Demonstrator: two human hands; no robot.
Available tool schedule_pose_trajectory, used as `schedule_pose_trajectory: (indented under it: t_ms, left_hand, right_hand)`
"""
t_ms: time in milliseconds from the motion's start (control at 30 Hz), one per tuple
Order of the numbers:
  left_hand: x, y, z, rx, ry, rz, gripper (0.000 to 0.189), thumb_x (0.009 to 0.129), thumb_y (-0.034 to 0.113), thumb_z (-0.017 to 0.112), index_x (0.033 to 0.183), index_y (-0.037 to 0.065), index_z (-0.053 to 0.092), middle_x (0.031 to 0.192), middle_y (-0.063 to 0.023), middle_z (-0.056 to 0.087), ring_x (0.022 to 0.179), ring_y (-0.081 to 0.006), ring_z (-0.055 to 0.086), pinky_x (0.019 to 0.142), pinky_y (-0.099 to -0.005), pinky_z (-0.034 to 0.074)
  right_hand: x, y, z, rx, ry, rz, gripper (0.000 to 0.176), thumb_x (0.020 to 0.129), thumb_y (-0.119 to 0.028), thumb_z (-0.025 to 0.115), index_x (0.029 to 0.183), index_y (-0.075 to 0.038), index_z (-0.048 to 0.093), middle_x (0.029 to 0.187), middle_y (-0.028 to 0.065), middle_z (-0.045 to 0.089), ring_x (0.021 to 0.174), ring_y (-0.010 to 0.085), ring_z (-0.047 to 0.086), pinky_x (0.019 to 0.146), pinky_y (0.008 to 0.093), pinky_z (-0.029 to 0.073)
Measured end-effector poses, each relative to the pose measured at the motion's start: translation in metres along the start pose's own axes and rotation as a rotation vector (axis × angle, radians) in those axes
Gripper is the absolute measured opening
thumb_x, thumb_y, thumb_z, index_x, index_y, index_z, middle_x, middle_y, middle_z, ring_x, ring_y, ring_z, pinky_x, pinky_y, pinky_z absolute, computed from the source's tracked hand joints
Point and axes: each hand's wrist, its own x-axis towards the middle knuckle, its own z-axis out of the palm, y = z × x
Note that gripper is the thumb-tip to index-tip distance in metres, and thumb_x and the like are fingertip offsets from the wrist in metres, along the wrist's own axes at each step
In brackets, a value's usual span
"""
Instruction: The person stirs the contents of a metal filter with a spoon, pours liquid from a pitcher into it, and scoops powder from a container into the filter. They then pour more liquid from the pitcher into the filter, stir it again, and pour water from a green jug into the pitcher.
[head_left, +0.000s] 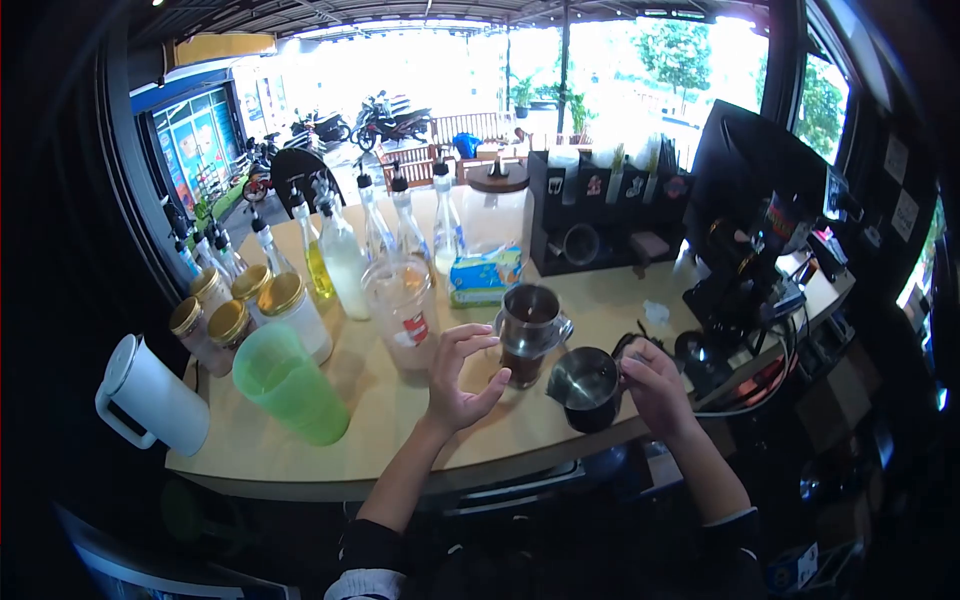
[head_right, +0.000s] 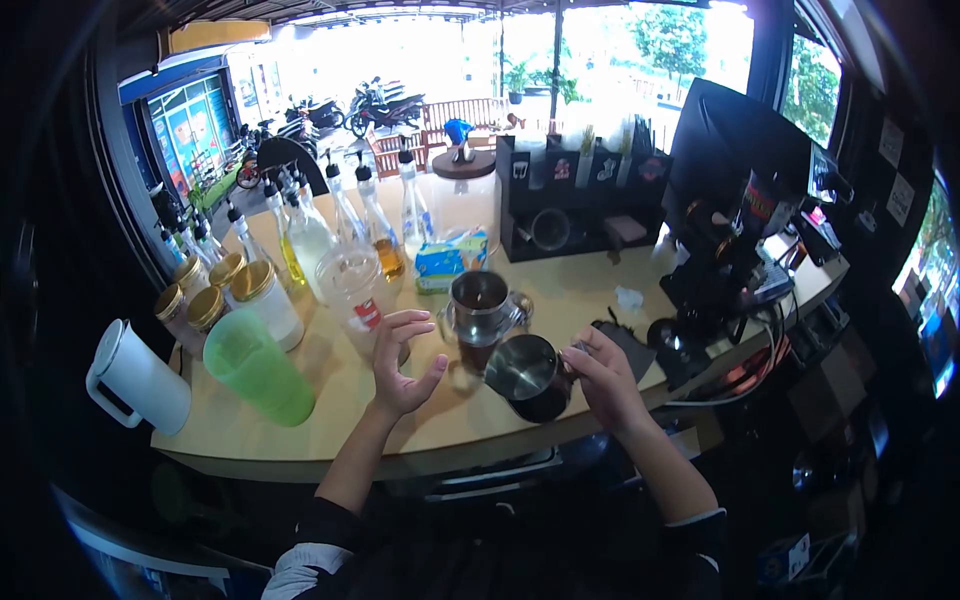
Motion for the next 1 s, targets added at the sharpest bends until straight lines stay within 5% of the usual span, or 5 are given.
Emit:
schedule_pose_trajectory:
  t_ms: [167, 267, 500, 833, 1000]
  left_hand:
    - [0.018, -0.045, 0.044, -0.204, -0.015, -0.266, 0.087, 0.065, 0.034, 0.083, 0.136, 0.004, 0.041, 0.123, -0.0131, 0.054, 0.119, -0.0256, 0.051, 0.098, -0.0396, 0.042]
    - [0.019, -0.063, 0.050, -0.287, -0.134, -0.347, 0.093, 0.063, 0.033, 0.085, 0.138, 0.004, 0.038, 0.130, -0.0145, 0.052, 0.124, -0.0248, 0.049, 0.102, -0.0410, 0.040]
    - [-0.011, -0.082, 0.055, -0.314, -0.204, -0.492, 0.083, 0.060, 0.030, 0.087, 0.127, -0.001, 0.051, 0.122, -0.0141, 0.058, 0.114, -0.0220, 0.057, 0.101, -0.0353, 0.042]
    - [-0.024, -0.083, 0.062, -0.430, -0.100, -0.490, 0.079, 0.064, 0.028, 0.083, 0.129, -0.001, 0.050, 0.120, -0.0118, 0.059, 0.115, -0.0213, 0.055, 0.101, -0.0360, 0.040]
    - [-0.024, -0.080, 0.060, -0.441, -0.136, -0.545, 0.080, 0.065, 0.029, 0.082, 0.131, -0.001, 0.048, 0.127, -0.0137, 0.055, 0.120, -0.0216, 0.052, 0.104, -0.0365, 0.037]
  right_hand:
    - [0.027, -0.048, -0.032, -0.008, 0.049, 0.028, 0.011, 0.087, -0.014, 0.063, 0.089, -0.009, 0.053, 0.080, -0.0011, 0.054, 0.075, 0.0081, 0.052, 0.071, 0.0239, 0.041]
    - [0.055, -0.058, -0.041, -0.018, -0.026, -0.022, 0.010, 0.089, -0.013, 0.061, 0.088, -0.009, 0.052, 0.078, -0.0012, 0.053, 0.074, 0.0068, 0.051, 0.070, 0.0226, 0.040]
    - [0.120, -0.057, -0.040, -0.186, -0.114, -0.146, 0.017, 0.090, -0.008, 0.062, 0.081, -0.009, 0.048, 0.074, -0.0049, 0.049, 0.071, 0.0018, 0.046, 0.065, 0.0207, 0.037]
    - [0.150, -0.062, -0.015, -0.243, -0.209, -0.113, 0.020, 0.086, -0.004, 0.068, 0.076, -0.007, 0.050, 0.073, -0.0038, 0.056, 0.064, -0.0007, 0.053, 0.057, 0.0163, 0.048]
    - [0.157, -0.064, -0.011, -0.327, -0.270, -0.096, 0.018, 0.087, -0.003, 0.065, 0.080, -0.008, 0.049, 0.074, -0.0023, 0.058, 0.067, 0.0014, 0.056, 0.060, 0.0175, 0.045]
